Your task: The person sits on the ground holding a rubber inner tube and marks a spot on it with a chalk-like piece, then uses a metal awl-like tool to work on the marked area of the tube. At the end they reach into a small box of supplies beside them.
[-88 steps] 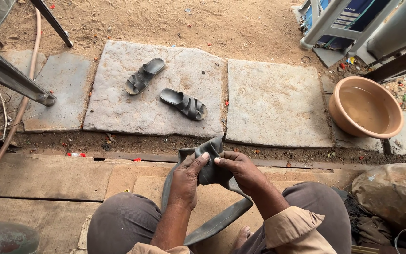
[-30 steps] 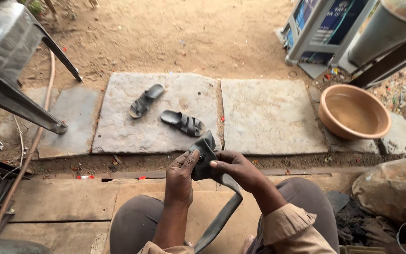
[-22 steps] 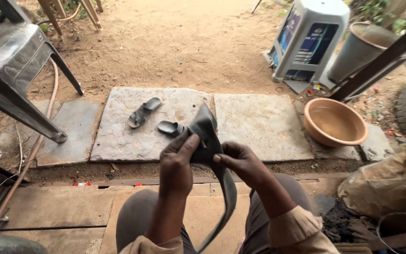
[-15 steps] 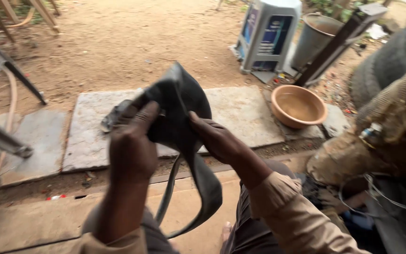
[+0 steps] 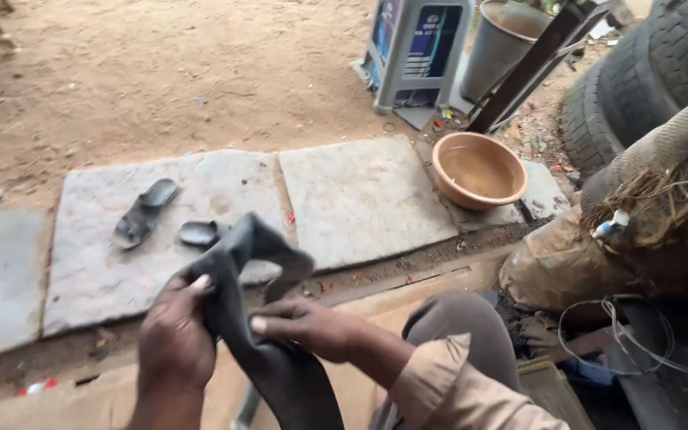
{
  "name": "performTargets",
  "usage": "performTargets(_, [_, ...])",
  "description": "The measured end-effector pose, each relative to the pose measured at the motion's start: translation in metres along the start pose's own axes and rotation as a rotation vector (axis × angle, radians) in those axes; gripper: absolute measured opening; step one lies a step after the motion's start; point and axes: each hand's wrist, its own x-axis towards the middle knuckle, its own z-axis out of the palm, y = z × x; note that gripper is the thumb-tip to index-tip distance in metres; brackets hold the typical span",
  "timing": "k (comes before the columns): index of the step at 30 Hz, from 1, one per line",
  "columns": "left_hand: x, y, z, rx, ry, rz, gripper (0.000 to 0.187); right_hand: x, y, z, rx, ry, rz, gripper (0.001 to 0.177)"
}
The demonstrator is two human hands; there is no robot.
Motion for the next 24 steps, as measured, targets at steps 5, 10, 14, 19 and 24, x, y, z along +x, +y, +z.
performTargets(5, [0.019,-0.018,-0.017,-0.046,0.134,0.004,0.025,0.002,-0.006,0.003,-0.372,0.068,-0.142,0.047])
performTargets(10, [0.037,-0.061,-0.066,0.005,0.196,0.044,0.021,0.016,0.038,0.009,-0.262,0.079,-0.047,0.048])
performTargets(14, [0.027,-0.046,-0.032,0.064,0.249,0.048,0.025,0.016,0.052,0.008,0.022,0.122,-0.046,0.049])
performTargets(19, [0.022,-0.053,-0.007,-0.040,0.231,0.021,0.029,0.014,0.015,0.013,0.178,0.266,-0.009,0.044])
performTargets(24, [0.015,-0.055,0.013,-0.013,0.241,0.049,0.029,0.023,0.005,0.008,0.235,0.325,0.102,0.043])
